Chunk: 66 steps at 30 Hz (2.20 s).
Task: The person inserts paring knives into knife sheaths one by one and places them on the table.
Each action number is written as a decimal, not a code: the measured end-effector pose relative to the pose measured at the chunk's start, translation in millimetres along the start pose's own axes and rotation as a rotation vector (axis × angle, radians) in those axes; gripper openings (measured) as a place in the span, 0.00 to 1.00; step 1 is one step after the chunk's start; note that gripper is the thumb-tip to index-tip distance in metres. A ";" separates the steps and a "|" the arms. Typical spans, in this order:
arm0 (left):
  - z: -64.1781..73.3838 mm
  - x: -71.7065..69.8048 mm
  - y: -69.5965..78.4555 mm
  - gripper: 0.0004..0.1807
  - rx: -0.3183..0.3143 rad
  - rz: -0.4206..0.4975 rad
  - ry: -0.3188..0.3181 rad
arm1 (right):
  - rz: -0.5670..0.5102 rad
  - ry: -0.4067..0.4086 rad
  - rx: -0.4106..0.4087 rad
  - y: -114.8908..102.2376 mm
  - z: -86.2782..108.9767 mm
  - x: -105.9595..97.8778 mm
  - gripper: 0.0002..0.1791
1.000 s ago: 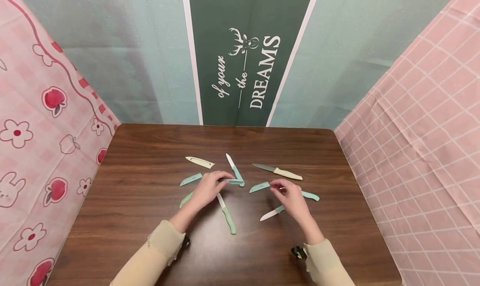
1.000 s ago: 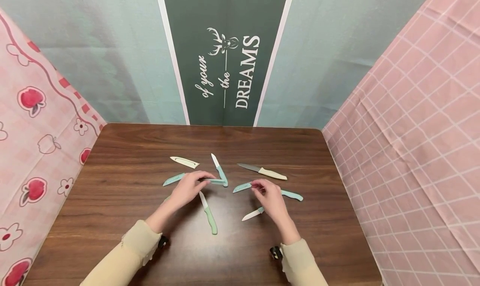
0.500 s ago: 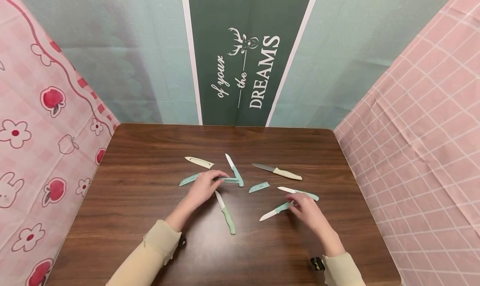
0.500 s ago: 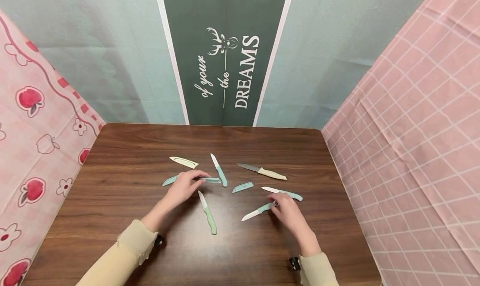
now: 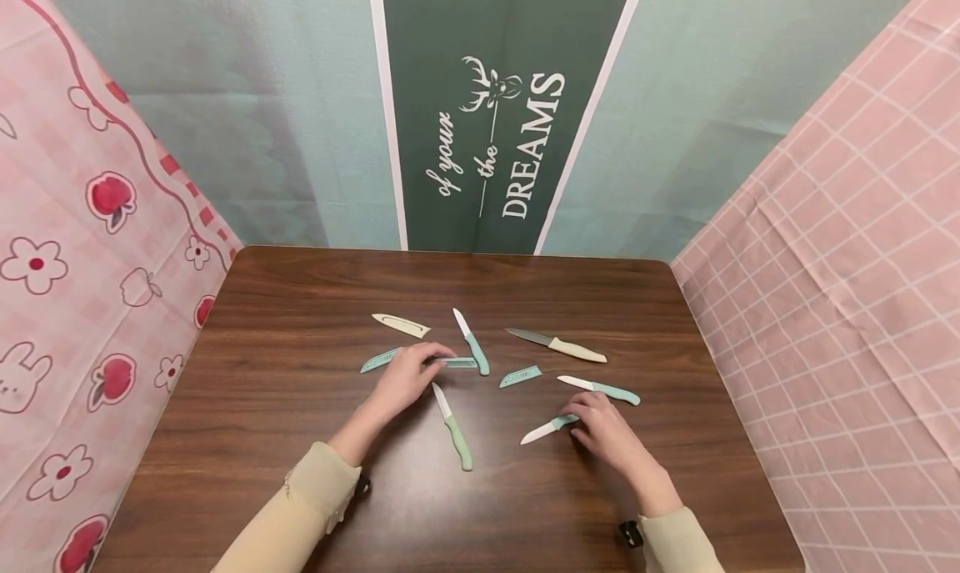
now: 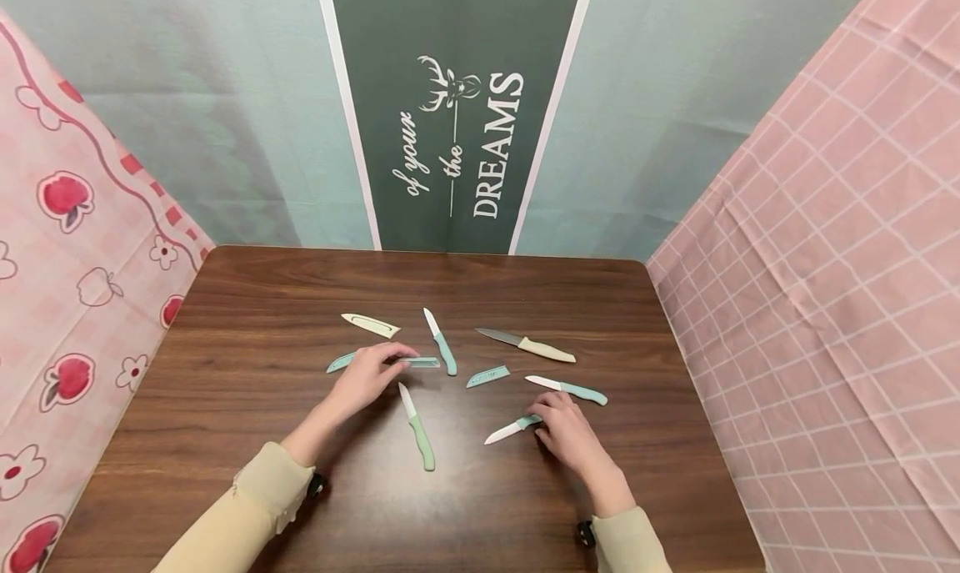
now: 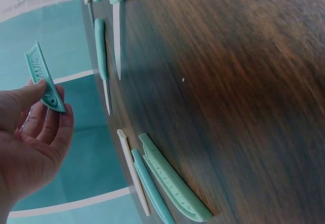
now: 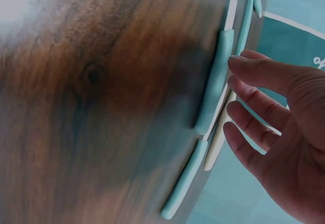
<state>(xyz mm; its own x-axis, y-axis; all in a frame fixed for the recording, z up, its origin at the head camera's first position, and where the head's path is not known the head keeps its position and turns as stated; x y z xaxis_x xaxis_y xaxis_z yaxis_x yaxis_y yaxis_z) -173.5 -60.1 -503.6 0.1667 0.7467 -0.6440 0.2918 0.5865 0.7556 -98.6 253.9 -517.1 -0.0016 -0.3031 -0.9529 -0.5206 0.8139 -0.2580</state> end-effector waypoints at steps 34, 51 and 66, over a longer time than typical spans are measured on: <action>5.8 2.8 -8.4 0.09 -0.013 -0.010 0.012 | 0.046 0.074 -0.001 -1.3 -4.9 16.4 0.16; 9.9 -1.7 -7.9 0.09 -0.031 -0.021 0.030 | 0.045 0.038 0.026 -5.6 -6.5 14.8 0.15; 10.8 -4.8 -10.7 0.09 -0.052 -0.001 0.041 | -0.032 0.054 0.030 -8.6 -12.8 9.3 0.12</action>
<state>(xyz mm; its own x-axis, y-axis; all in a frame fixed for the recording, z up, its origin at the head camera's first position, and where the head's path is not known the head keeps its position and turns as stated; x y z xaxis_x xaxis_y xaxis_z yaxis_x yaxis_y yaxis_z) -167.2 -73.4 -509.8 0.1269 0.7576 -0.6403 0.2420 0.6023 0.7607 -105.1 237.7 -521.6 -0.0321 -0.3549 -0.9344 -0.4949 0.8178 -0.2936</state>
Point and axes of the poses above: each hand's wrist, its own z-axis away from the middle knuckle, its own x-axis out of the palm, y = z × x, the point moved 6 cm from there along -z, towards the middle knuckle
